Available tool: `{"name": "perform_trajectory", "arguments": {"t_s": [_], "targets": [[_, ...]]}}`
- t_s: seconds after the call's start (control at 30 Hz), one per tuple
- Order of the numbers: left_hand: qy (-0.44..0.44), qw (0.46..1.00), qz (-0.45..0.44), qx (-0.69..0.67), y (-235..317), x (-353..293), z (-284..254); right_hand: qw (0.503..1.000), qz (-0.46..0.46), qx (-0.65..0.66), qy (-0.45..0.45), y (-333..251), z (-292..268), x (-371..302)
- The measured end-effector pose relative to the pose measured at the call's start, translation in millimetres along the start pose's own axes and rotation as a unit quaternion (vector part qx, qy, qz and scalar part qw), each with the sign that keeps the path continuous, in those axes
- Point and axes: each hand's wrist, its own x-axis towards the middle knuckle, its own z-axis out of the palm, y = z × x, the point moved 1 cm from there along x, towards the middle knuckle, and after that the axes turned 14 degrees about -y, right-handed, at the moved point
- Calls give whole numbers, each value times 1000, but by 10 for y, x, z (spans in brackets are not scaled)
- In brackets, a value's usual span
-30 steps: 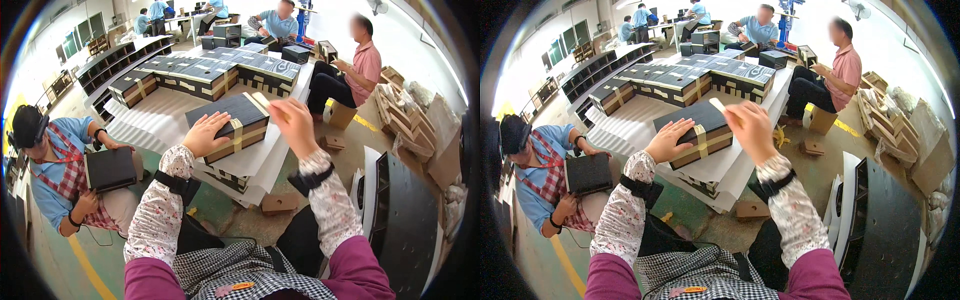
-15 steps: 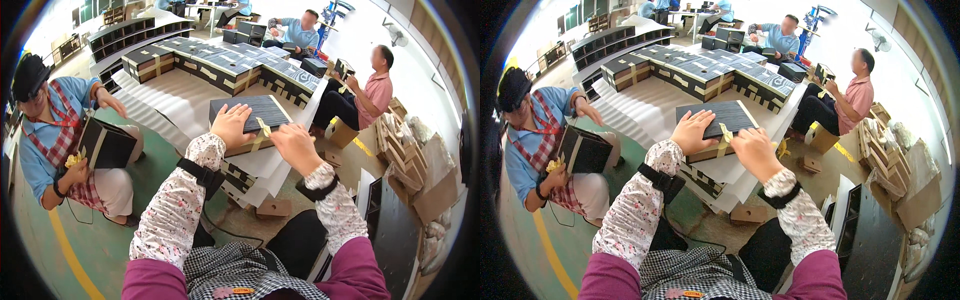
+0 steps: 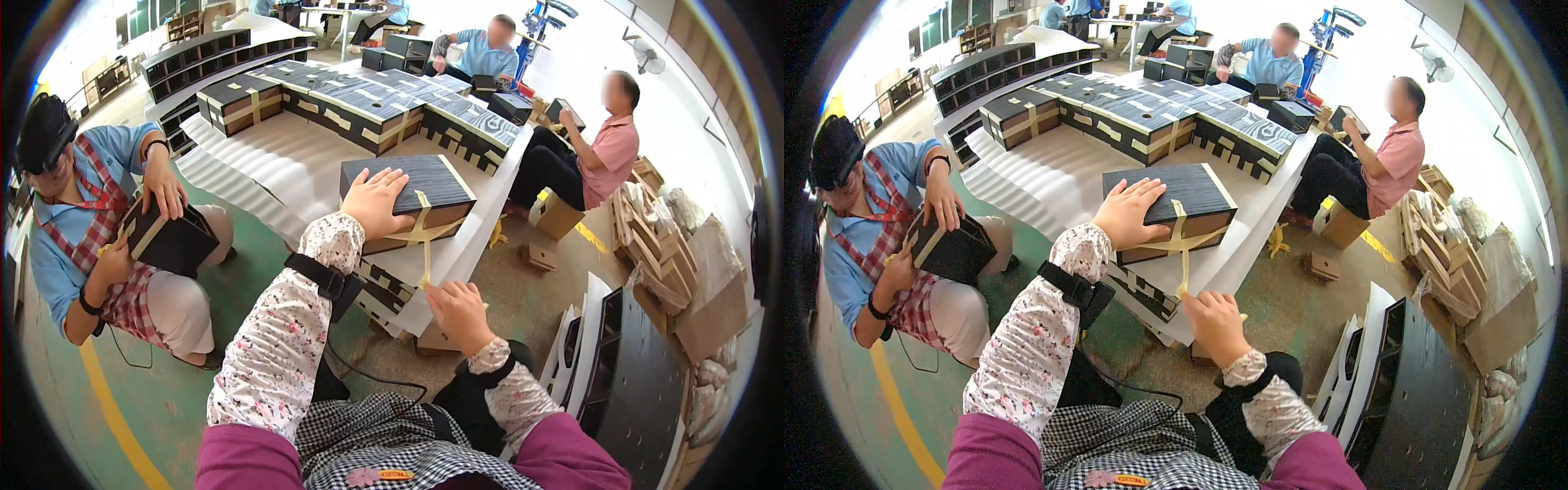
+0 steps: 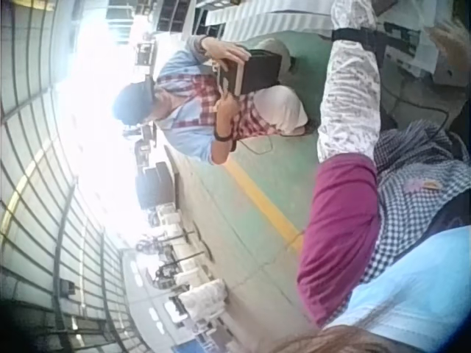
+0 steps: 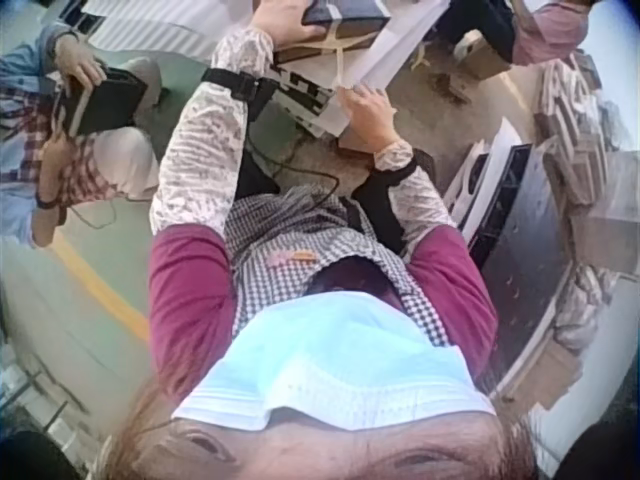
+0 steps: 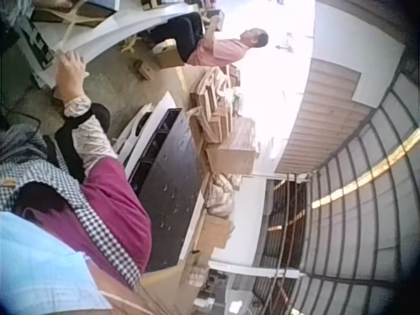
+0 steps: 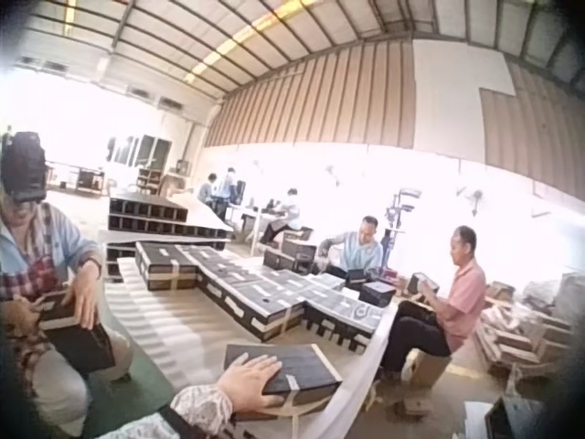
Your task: The person applies yellow tape to the edges of small black wooden boxes on a workbench. They handle the boxes one at a time, placing tape strips along the seams and corners. Other workers are visible in the background performing similar tasks.
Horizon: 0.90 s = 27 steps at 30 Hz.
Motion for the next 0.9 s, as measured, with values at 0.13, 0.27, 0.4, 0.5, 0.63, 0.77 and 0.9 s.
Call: {"name": "perform_trajectory", "arguments": {"t_s": [0.13,0.27,0.4,0.5,0.63,0.77,0.9], "targets": [[1,1000,1,7,0,8,-7,993,90,74,2,-55,144,-322],[-3,1000,-6,8,15,30,4,956,104,273,-20,-278,307,-718],[1,1000,8,9,62,24,-30,862,161,464,-120,9,166,-892],[-7,1000,11,8,73,-23,-96,825,171,537,-23,231,-412,-578],[0,1000,-3,-23,-23,-50,-80,907,69,377,171,407,-849,407],[13,999,-15,-45,62,8,-110,985,-14,36,170,418,-830,1376],[23,999,-8,-36,56,20,-80,992,-48,-106,54,402,-515,1589]]}}
